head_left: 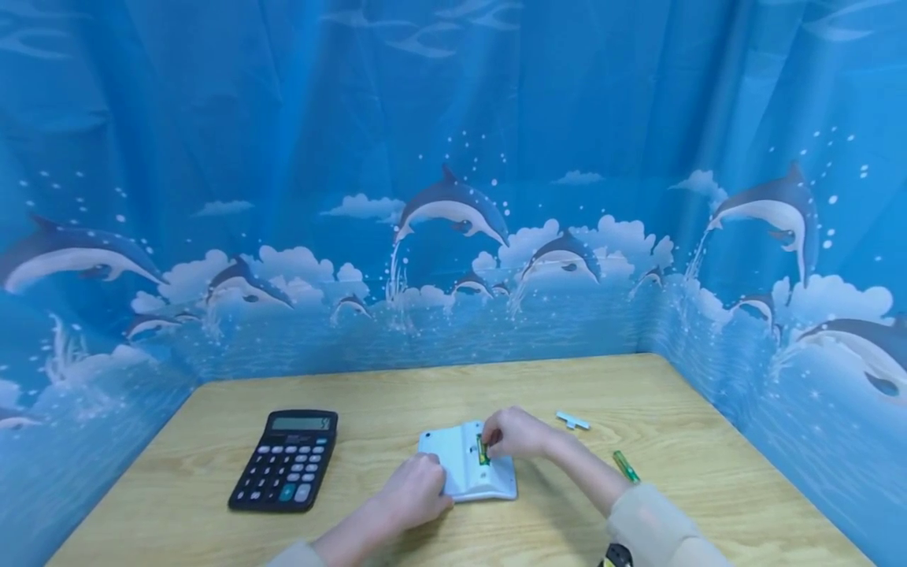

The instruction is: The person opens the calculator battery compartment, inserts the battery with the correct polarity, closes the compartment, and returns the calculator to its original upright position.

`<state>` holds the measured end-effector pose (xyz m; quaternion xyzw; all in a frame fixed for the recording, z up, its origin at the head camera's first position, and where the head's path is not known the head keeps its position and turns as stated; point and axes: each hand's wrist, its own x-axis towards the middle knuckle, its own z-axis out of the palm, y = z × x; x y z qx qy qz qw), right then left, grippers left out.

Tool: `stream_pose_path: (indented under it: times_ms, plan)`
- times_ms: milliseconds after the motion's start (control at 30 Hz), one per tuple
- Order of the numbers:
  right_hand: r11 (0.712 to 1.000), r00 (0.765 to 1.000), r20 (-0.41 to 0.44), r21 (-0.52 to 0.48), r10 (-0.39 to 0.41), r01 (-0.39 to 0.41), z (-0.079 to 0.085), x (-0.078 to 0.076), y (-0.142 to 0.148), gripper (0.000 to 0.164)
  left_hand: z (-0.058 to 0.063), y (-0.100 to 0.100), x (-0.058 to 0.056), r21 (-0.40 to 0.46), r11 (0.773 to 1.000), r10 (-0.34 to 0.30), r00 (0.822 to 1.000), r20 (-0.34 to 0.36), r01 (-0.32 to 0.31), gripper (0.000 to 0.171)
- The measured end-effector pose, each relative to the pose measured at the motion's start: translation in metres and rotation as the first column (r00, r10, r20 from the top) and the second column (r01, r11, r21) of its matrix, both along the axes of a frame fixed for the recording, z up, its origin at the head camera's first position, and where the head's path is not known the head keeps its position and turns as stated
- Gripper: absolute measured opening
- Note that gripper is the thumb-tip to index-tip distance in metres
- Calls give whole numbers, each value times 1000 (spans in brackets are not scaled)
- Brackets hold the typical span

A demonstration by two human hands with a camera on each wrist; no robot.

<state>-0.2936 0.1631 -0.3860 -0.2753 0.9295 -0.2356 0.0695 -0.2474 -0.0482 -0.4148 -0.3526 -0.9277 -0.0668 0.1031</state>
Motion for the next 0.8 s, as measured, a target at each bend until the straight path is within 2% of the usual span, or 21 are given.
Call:
stream_pose_path:
  times_ms: [167, 500, 800]
  plan:
    - [1000, 999, 40, 15, -28, 27, 7, 3, 6, 12, 0, 0, 1, -7, 1000, 0, 1000, 1, 0, 27]
    - [996, 997, 3, -42, -76, 76, 23, 1, 30, 16, -1, 0, 1, -20, 1000, -3, 1000, 7, 3, 25]
    - [971, 970, -76, -71, -232, 227, 23, -3, 49, 10, 0, 0, 3, -24, 1000, 4, 1000, 20, -4, 25]
